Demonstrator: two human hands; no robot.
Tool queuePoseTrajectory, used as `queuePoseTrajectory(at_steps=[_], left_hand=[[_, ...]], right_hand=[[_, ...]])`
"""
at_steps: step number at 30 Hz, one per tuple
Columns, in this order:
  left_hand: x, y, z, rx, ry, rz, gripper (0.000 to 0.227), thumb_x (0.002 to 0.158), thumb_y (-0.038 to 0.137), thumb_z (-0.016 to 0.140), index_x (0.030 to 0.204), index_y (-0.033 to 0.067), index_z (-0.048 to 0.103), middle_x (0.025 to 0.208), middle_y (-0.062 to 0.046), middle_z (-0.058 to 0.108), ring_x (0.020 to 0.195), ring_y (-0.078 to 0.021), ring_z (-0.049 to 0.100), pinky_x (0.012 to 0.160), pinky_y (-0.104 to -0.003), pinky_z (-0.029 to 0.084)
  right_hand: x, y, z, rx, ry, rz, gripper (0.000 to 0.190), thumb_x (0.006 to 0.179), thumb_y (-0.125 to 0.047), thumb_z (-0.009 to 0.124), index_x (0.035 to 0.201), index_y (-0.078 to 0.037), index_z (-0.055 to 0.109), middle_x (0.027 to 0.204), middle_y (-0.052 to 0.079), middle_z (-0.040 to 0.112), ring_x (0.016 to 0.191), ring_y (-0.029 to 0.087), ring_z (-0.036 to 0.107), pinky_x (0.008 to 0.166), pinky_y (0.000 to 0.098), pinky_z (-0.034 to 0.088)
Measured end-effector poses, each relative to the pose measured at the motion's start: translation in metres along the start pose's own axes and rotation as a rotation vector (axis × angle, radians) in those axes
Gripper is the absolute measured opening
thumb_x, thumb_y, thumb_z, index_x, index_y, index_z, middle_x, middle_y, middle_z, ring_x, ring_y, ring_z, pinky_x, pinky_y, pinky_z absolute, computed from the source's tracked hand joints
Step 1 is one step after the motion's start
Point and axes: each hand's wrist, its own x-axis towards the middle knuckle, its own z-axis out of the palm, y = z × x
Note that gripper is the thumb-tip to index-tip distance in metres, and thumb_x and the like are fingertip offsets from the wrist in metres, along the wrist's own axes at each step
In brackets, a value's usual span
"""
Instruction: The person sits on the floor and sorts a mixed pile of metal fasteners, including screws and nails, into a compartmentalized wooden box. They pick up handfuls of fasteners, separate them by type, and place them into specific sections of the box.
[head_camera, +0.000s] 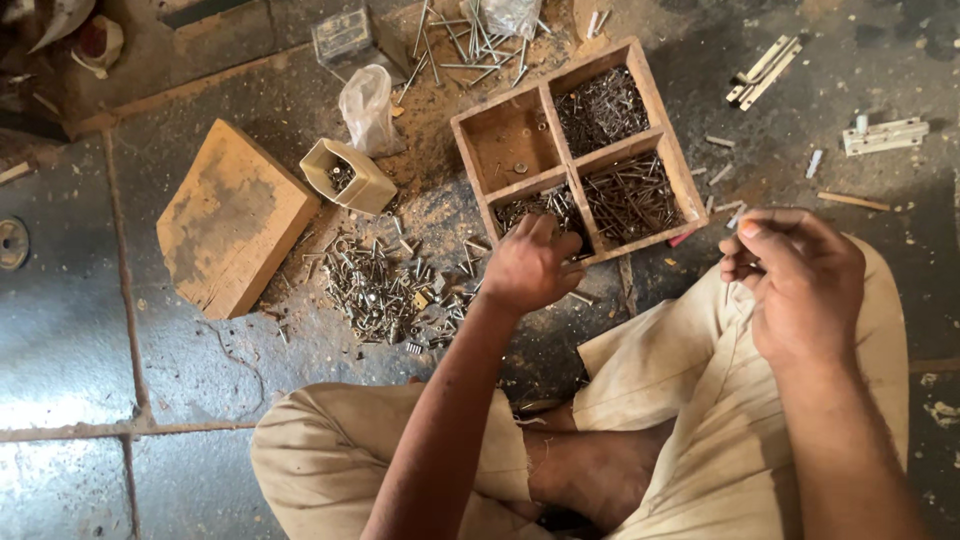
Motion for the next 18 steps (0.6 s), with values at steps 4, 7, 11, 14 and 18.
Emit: queuePoseTrajectory(at_steps=[4, 7, 11, 14, 18], left_hand=[[-0.007, 0.000, 0.012, 0.039, 0.117, 0.027, 0.046, 0.090, 0.053, 0.067, 0.119, 0.0179, 0.065, 0.123, -0.013, 0.058, 0.121, -0.0303, 0.055, 0.099, -0.048, 0.051], [-0.008, -0.012, 0.015, 0.041, 0.021, 0.051, 0.047, 0.095, 0.056, 0.062, 0.120, 0.0163, 0.064, 0.126, -0.010, 0.059, 0.126, -0.0281, 0.055, 0.102, -0.046, 0.053], [-0.010, -0.017, 0.023, 0.062, 0.076, 0.101, 0.046, 0.094, 0.058, 0.060, 0.120, 0.0199, 0.065, 0.120, -0.010, 0.060, 0.122, -0.0290, 0.056, 0.095, -0.047, 0.054], [-0.008, -0.017, 0.016, 0.094, -0.013, 0.082, 0.046, 0.097, 0.060, 0.056, 0.119, 0.0206, 0.066, 0.121, -0.007, 0.060, 0.121, -0.0272, 0.056, 0.091, -0.046, 0.055], [-0.007, -0.019, 0.015, 0.120, -0.020, 0.104, 0.050, 0.096, 0.061, 0.056, 0.120, 0.0183, 0.065, 0.123, -0.008, 0.060, 0.116, -0.0242, 0.059, 0.084, -0.045, 0.057]], right_hand=[[-0.002, 0.002, 0.006, -0.073, -0.036, -0.021, 0.006, 0.103, -0.001, 0.067, 0.108, 0.001, 0.068, 0.097, 0.010, 0.070, 0.082, 0.018, 0.069, 0.070, 0.0300, 0.057], [-0.002, 0.001, 0.005, -0.105, -0.007, -0.018, 0.005, 0.103, 0.000, 0.068, 0.108, 0.001, 0.068, 0.096, 0.010, 0.070, 0.081, 0.018, 0.069, 0.070, 0.0299, 0.057], [-0.003, 0.003, -0.002, -0.085, -0.010, -0.017, 0.005, 0.103, 0.001, 0.068, 0.109, 0.001, 0.068, 0.096, 0.010, 0.070, 0.081, 0.018, 0.069, 0.069, 0.0294, 0.057], [0.000, 0.005, 0.002, -0.144, -0.012, -0.044, 0.006, 0.102, 0.001, 0.068, 0.109, 0.002, 0.068, 0.095, 0.011, 0.070, 0.079, 0.017, 0.068, 0.068, 0.0290, 0.057], [-0.004, 0.005, 0.002, -0.209, -0.018, -0.066, 0.007, 0.102, 0.002, 0.068, 0.110, 0.003, 0.069, 0.094, 0.011, 0.071, 0.077, 0.017, 0.067, 0.069, 0.0284, 0.057]])
